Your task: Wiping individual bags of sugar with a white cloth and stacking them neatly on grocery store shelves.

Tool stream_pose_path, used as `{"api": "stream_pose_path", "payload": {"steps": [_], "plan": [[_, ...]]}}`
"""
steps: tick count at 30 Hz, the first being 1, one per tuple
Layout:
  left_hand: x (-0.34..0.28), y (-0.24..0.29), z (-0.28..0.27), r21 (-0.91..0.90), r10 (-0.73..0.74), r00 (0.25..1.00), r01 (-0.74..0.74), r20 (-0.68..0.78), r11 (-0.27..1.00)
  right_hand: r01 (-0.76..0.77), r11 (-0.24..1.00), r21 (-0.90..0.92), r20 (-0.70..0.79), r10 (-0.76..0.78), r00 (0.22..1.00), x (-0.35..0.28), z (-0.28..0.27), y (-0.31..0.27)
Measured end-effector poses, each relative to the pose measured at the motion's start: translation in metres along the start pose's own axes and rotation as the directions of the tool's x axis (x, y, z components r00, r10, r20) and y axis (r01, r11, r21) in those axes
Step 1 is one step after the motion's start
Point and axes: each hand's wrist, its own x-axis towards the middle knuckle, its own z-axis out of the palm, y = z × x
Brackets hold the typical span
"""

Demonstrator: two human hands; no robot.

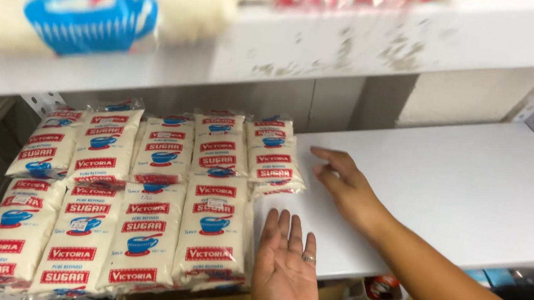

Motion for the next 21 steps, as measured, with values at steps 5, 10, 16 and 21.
{"api": "stream_pose_path", "payload": {"steps": [5,10,16,21], "plan": [[-0.050,-0.042,-0.042,0.038,-0.131,0.991,0.131,-0.007,0.991,-0.090,0.990,-0.109,-0.015,0.088,0.996,-0.105,-0.039,-0.019],[-0.127,-0.105,-0.090,0.078,-0.354,0.934,0.350,0.047,0.934,-0.049,0.997,0.068,-0.126,0.057,0.990,-0.212,-0.101,0.061],[-0.203,-0.131,-0.073,0.238,-0.644,0.765,0.629,-0.022,0.740,-0.391,0.903,-0.178,-0.295,0.330,0.897,-0.354,-0.180,0.140],[-0.230,-0.148,-0.082,0.391,-0.725,0.683,0.694,-0.091,0.605,-0.741,0.638,-0.210,-0.353,0.657,0.666,-0.438,-0.218,0.181]]}}
